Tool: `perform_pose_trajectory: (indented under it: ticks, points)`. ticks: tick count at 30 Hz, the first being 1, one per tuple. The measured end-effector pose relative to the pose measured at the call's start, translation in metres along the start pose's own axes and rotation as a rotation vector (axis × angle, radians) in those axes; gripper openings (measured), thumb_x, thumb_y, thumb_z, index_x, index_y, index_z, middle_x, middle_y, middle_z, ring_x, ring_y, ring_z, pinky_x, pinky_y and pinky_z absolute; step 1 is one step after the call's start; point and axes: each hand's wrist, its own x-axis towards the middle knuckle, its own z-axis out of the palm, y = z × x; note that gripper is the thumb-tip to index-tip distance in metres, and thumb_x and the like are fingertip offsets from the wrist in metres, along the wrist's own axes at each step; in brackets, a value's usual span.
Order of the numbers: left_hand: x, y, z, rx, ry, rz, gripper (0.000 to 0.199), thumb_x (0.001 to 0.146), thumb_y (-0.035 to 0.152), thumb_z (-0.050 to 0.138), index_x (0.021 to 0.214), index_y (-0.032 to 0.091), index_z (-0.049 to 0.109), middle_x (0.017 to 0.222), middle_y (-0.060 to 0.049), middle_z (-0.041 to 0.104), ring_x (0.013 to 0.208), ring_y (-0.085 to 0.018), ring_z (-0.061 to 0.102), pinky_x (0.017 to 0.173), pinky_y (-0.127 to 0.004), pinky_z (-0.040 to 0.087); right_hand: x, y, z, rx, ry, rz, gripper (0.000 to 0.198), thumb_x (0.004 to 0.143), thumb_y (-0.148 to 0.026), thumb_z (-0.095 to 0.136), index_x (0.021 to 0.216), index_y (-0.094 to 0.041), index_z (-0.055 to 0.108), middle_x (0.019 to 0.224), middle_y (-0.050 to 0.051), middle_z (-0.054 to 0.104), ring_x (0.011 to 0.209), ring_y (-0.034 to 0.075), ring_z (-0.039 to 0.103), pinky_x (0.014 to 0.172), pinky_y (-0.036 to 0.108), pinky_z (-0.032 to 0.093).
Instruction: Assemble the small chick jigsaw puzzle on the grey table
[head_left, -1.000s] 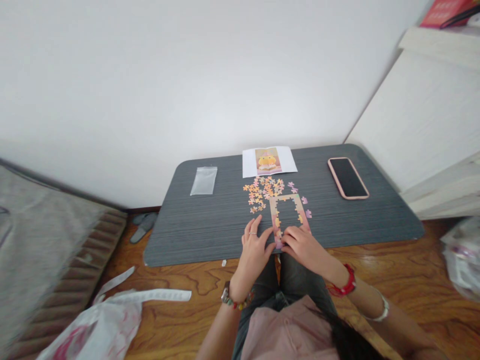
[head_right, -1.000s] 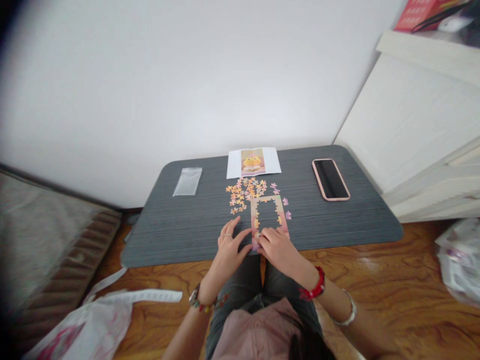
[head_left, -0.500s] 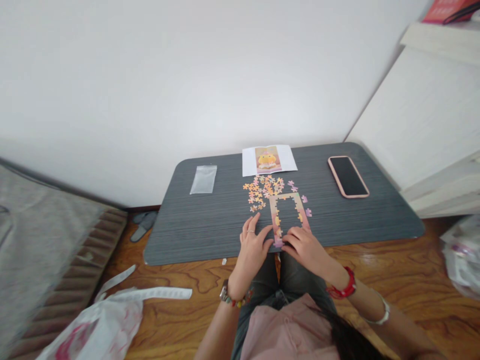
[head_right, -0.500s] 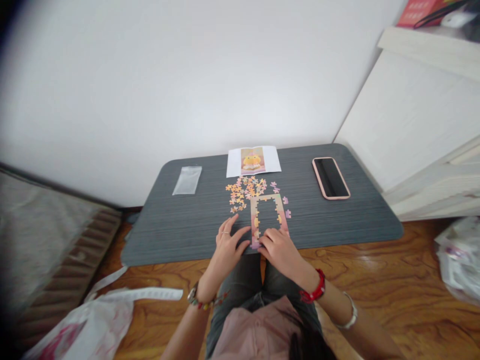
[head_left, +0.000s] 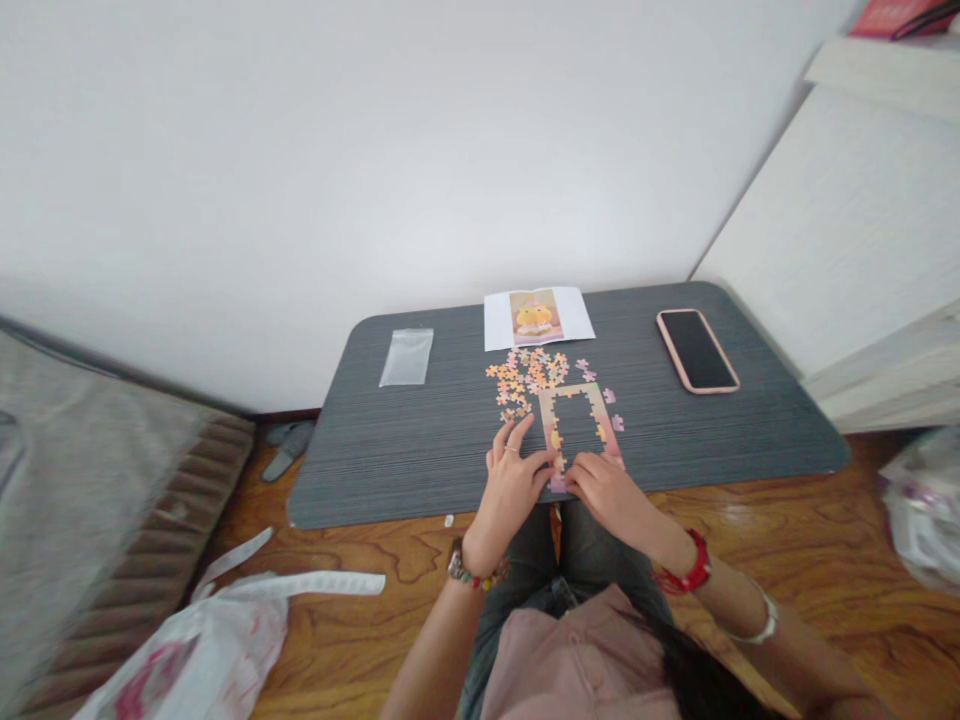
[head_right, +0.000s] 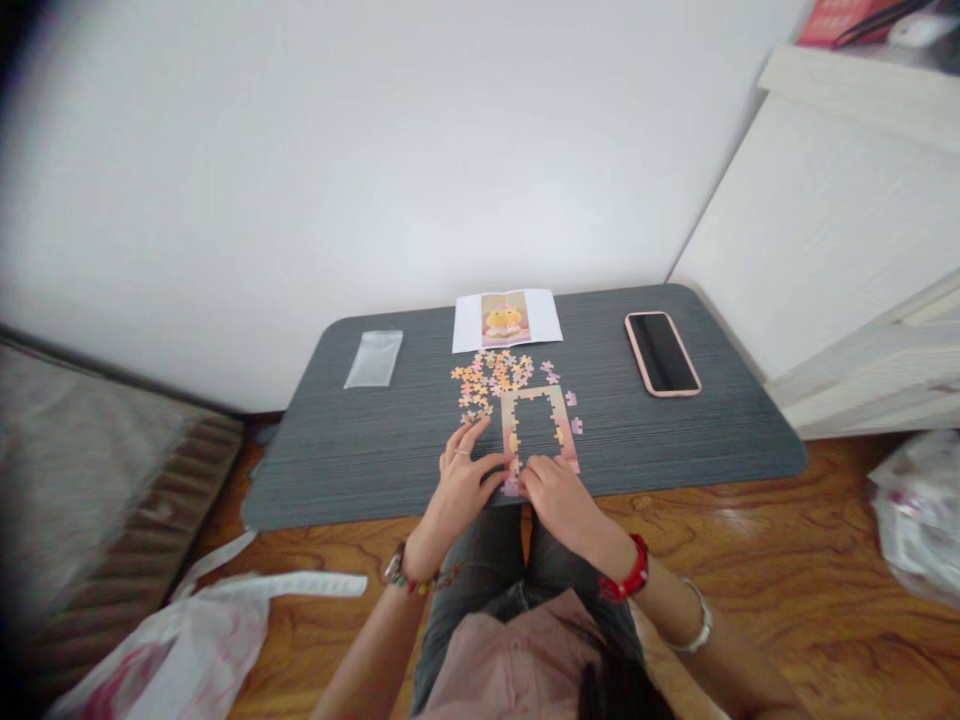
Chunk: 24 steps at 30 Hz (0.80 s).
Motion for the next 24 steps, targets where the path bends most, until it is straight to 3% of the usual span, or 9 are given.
perform_pose_trajectory:
  ticks: [24]
  points:
    - [0.0099,0.0077,-0.0106,0.085,-0.047,-0.010,0.011,0.075,0.023,0.064,0.086,0.026,0.067,0.142,-0.004,0.026,0.128,-0.031,0.022,0.093,-0.052,0.038,0.0083,0.0080,-0.0032,-0.225,0.020,-0.150,0.019,0.091,-0.016,0.038,0.087,-0.015,0.057,0.078,0.006,0.055,0.076,0.018,0.048,0.067,0.032,0.030]
